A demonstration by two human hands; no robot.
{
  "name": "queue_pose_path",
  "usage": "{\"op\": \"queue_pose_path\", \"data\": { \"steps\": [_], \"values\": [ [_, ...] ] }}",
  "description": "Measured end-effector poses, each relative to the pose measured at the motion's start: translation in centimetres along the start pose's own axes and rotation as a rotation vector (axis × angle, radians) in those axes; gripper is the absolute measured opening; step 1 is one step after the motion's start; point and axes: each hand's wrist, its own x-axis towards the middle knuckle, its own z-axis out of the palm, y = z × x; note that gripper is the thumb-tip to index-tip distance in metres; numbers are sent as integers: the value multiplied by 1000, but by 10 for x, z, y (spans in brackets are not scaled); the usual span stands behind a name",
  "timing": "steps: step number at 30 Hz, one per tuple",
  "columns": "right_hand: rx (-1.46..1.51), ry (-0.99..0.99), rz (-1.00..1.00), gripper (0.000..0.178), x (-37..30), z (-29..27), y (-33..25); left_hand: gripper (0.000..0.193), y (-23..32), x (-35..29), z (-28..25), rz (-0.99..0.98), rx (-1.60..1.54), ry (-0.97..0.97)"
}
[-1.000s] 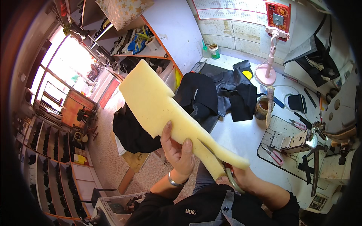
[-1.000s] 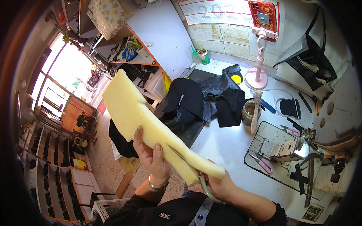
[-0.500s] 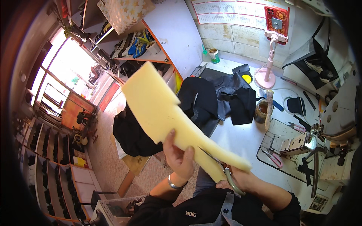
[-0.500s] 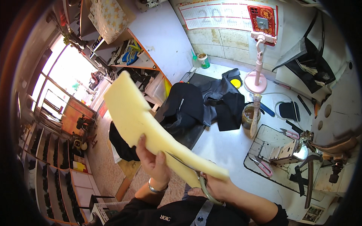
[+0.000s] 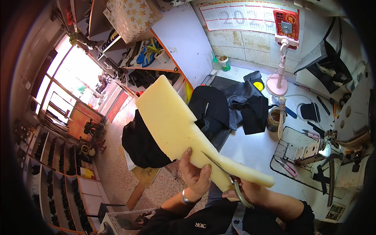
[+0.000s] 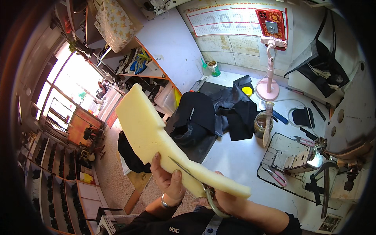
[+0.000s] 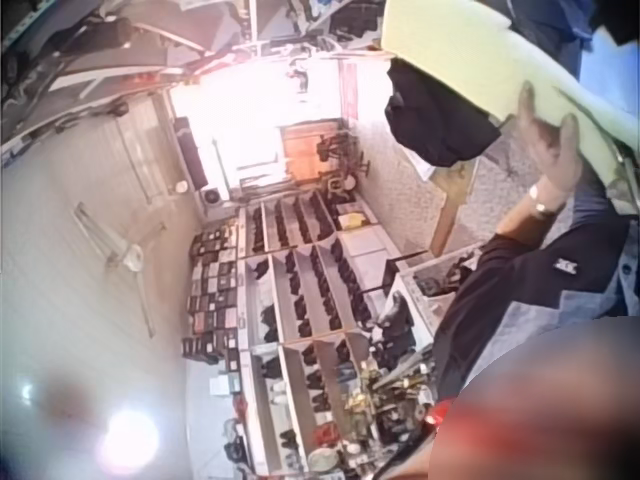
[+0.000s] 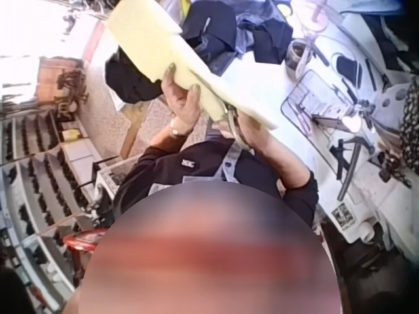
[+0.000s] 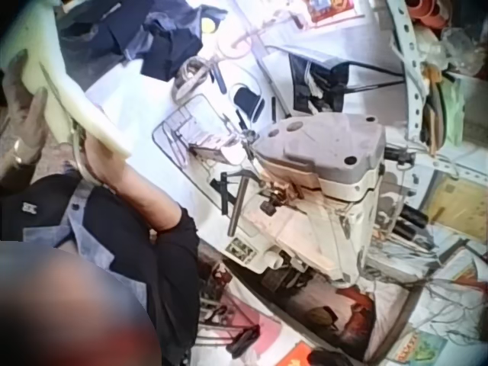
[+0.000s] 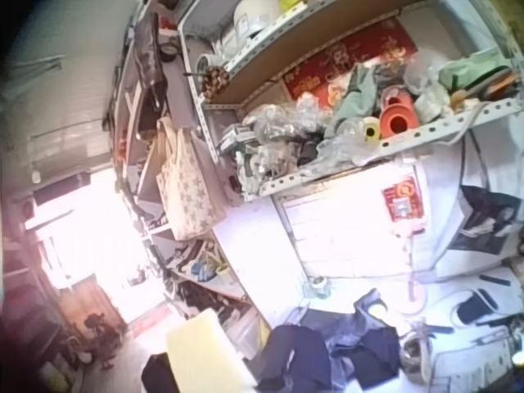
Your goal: The person handles a black shoe, applies a substance to the sole with a brush, then cuts a piece of foam and inserts it into the shoe. The person continues to adjust the foam and apply more substance to the shoe's interior.
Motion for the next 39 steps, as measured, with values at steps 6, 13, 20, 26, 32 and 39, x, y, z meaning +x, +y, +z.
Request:
{"op": "queue_pose_path", "data": {
  "steps": [6,13,20,26,32,39],
  "values": [
    [-303,-10,147,67,-7,-10,-8,79,0,4,0,93,157,28],
    [-419,-153,332,89,-2,-20,-1,69,9,33,-7,-119,-225,159],
    [-88,-206,248,109,1,-7,6,58,5,8,6,-61,-152,161],
    [-100,-171,309,84,7,-8,-18,58,3,-6,11,-40,-50,184],
    [77,-87,294,57,3,-2,-8,57,3,-4,12,-64,-93,188],
    [-111,-92,358,62,-1,-4,3,60,6,1,19,-139,-118,195]
  ]
}}
